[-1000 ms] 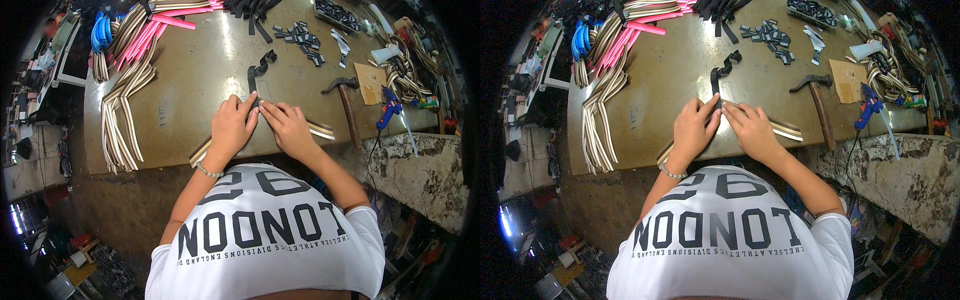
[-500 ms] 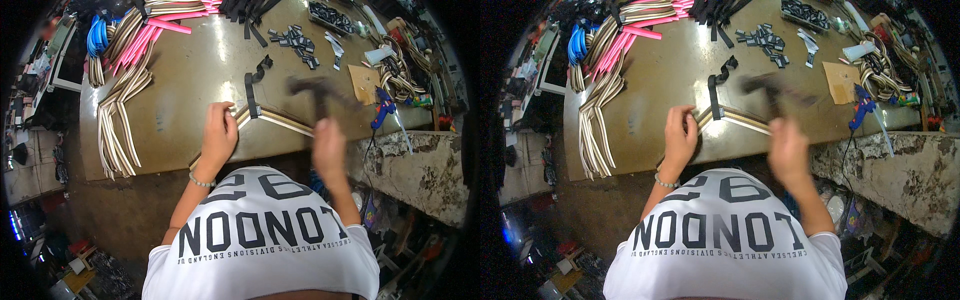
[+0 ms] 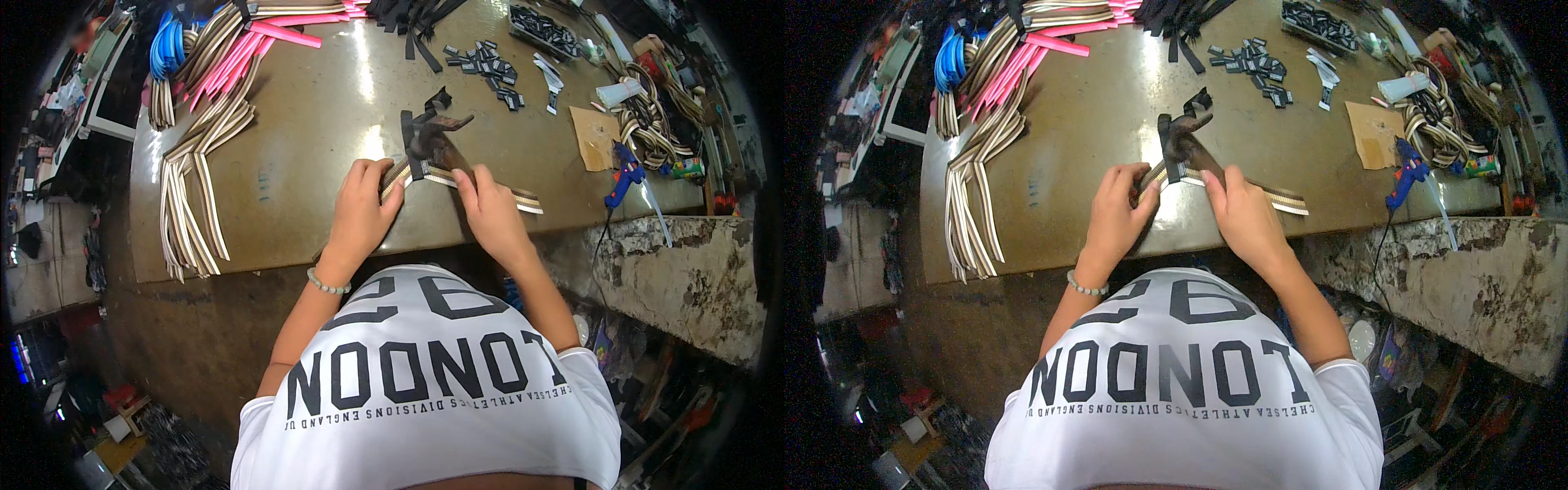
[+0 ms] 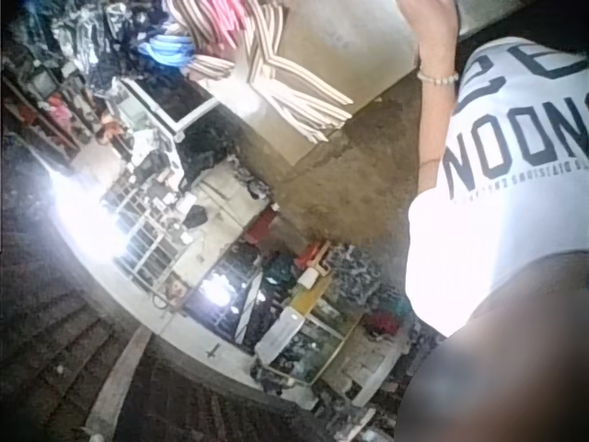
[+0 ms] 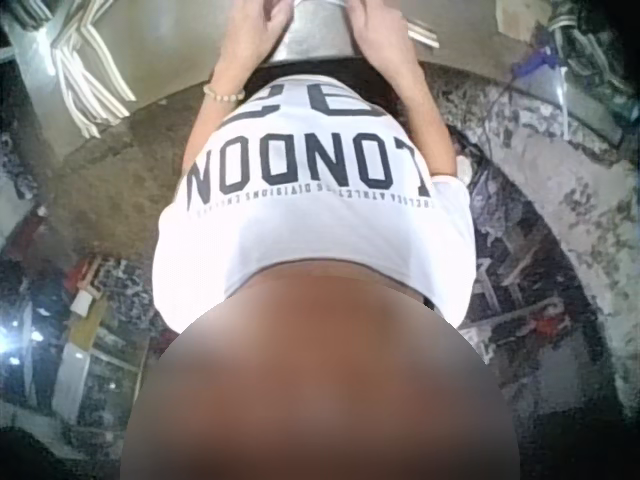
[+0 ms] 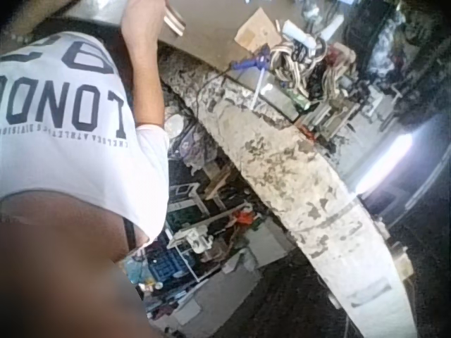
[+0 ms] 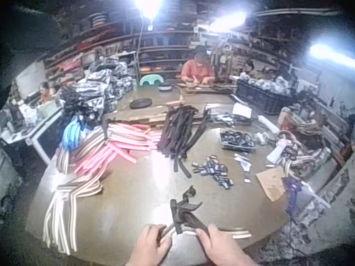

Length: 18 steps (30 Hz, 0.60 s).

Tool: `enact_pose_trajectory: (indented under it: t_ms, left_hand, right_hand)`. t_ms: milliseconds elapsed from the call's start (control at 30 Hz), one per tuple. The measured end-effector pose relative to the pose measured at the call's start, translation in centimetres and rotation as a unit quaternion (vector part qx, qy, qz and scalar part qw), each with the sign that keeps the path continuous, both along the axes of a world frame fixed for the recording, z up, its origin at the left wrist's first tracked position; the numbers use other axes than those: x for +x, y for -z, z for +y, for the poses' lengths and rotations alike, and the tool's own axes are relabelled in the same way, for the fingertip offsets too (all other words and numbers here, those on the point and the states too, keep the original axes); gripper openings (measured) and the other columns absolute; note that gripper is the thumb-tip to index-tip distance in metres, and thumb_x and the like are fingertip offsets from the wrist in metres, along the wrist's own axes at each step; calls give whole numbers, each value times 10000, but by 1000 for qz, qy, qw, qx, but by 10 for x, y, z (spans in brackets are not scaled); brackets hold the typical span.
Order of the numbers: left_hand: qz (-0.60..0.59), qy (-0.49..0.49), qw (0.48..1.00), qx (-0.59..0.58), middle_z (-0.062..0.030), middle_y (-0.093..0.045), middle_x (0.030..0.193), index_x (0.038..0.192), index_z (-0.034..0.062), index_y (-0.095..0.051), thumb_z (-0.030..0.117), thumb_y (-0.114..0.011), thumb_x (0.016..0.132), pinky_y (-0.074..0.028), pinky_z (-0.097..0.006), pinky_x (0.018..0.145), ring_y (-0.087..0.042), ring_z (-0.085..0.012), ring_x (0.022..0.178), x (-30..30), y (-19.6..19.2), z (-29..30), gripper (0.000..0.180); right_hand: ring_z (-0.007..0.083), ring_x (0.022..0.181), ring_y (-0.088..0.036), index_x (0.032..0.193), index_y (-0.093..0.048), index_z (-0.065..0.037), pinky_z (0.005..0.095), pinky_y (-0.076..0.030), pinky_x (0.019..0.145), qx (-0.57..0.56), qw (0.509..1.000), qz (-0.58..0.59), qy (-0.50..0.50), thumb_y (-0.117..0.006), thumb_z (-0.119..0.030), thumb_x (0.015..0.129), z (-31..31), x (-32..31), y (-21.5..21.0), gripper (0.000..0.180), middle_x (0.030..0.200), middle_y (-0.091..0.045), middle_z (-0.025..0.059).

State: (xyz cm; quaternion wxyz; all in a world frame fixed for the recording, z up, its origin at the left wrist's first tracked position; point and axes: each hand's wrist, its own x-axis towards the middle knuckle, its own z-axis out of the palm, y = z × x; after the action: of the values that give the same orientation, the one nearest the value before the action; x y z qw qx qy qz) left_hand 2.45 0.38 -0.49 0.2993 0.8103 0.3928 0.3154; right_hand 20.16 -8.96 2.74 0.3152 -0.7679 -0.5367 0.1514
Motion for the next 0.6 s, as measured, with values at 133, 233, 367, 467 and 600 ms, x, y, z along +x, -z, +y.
enact_pose_trajectory:
  t_ms: [133, 233, 367, 467, 600]
  left_hand:
    - [87, 21, 990, 108, -146, -582, 937, 1031, -12, -642, 167, -685, 856, -508, -384, 715, -592, -312, 821, 3, 0, -3, 254]
    - [147, 48, 972, 177, -142, -583, 899, 1011, -8, -661, 169, -690, 849, -510, -372, 705, -588, -324, 775, 4, -1, -1, 242]
    - [163, 104, 970, 148, -134, -570, 806, 1020, -14, -655, 176, -652, 893, -503, -349, 677, -590, -264, 717, 2, -8, 16, 228]
    - [-68, 27, 993, -96, -108, -608, 766, 940, -25, -616, 171, -607, 931, -496, -317, 639, -570, -181, 674, 10, -11, 21, 196]
    - [-328, 12, 886, -329, -12, -629, 754, 894, 25, -591, 255, -426, 1054, -445, -280, 543, -524, -96, 597, 34, -6, 6, 325]
  right_hand:
    - [456, 839, -634, 1022, -587, 3, 538, -483, 699, 21, 993, -45, 109, -510, -399, 989, -16, 41, 9, 410, 919, -653, 279]
    - [418, 916, -631, 1139, -625, -56, 494, -499, 763, -5, 966, -196, 169, -541, -403, 964, -33, 83, 6, 397, 1034, -644, 219]
    - [376, 945, -629, 1123, -654, -27, 454, -491, 829, 50, 954, -267, 128, -583, -295, 948, -32, 112, -5, 328, 1103, -617, 166]
    - [287, 1050, -597, 1110, -664, -2, 374, -447, 940, 114, 991, -44, 48, -574, -217, 964, -3, 97, -12, 275, 1107, -639, 153]
    - [111, 961, -566, 1257, -586, -9, 259, -463, 829, 18, 860, 477, -183, -478, -391, 1025, 47, 28, 1, 460, 1102, -643, 54]
